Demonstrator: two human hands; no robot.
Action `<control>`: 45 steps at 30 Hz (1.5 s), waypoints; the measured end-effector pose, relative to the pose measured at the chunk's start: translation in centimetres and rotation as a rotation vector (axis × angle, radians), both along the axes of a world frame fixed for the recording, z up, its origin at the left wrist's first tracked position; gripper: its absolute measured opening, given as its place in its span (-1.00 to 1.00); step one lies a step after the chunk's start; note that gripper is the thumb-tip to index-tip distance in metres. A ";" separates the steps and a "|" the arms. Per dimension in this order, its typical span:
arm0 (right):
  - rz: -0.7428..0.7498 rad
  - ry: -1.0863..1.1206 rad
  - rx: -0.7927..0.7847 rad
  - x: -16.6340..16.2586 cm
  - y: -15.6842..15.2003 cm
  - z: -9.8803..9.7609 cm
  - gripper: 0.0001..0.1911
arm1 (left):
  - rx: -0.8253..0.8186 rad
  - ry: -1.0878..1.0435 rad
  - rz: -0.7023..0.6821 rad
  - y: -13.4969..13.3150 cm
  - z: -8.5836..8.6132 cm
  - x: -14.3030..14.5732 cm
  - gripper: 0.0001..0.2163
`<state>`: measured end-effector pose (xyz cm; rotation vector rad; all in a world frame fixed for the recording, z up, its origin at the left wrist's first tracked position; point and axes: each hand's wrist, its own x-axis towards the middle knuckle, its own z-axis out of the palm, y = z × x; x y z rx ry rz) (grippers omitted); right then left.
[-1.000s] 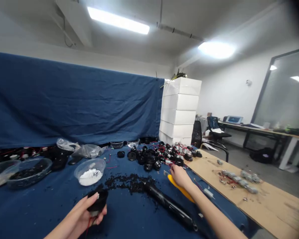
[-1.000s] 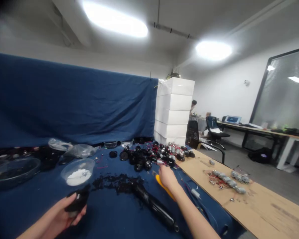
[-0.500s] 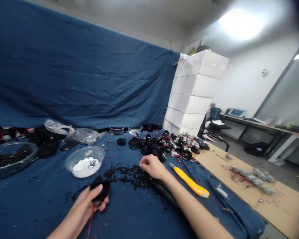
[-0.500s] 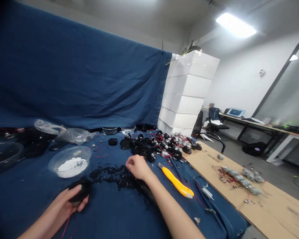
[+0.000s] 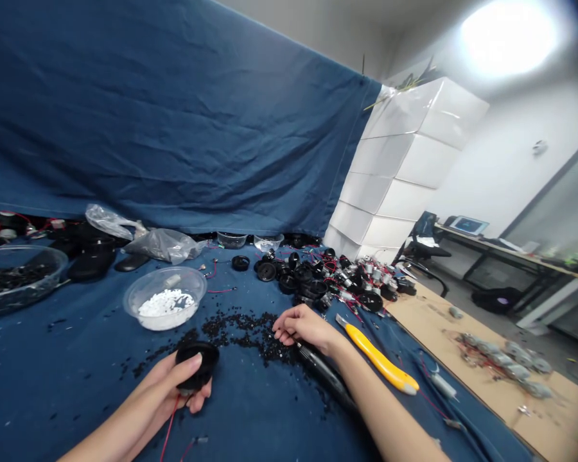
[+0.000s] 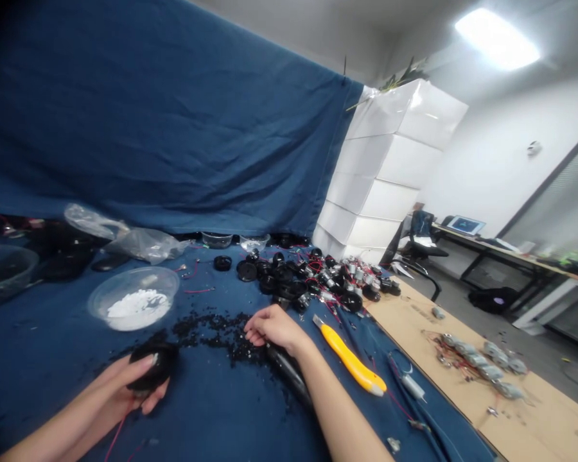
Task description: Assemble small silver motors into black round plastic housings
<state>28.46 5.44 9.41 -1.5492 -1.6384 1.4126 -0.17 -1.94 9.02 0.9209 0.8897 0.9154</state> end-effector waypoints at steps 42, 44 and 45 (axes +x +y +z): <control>-0.010 -0.169 0.176 0.7 0.5 -1.1 -0.78 | 0.036 0.082 -0.012 -1.1 1.7 0.2 -0.61; -0.005 -0.186 0.180 0.7 0.5 -1.1 -0.78 | 0.051 0.101 -0.018 -1.1 1.6 0.4 -0.60; -0.002 -0.195 0.183 0.7 0.5 -1.1 -0.78 | 0.060 0.109 -0.016 -1.1 1.6 0.4 -0.62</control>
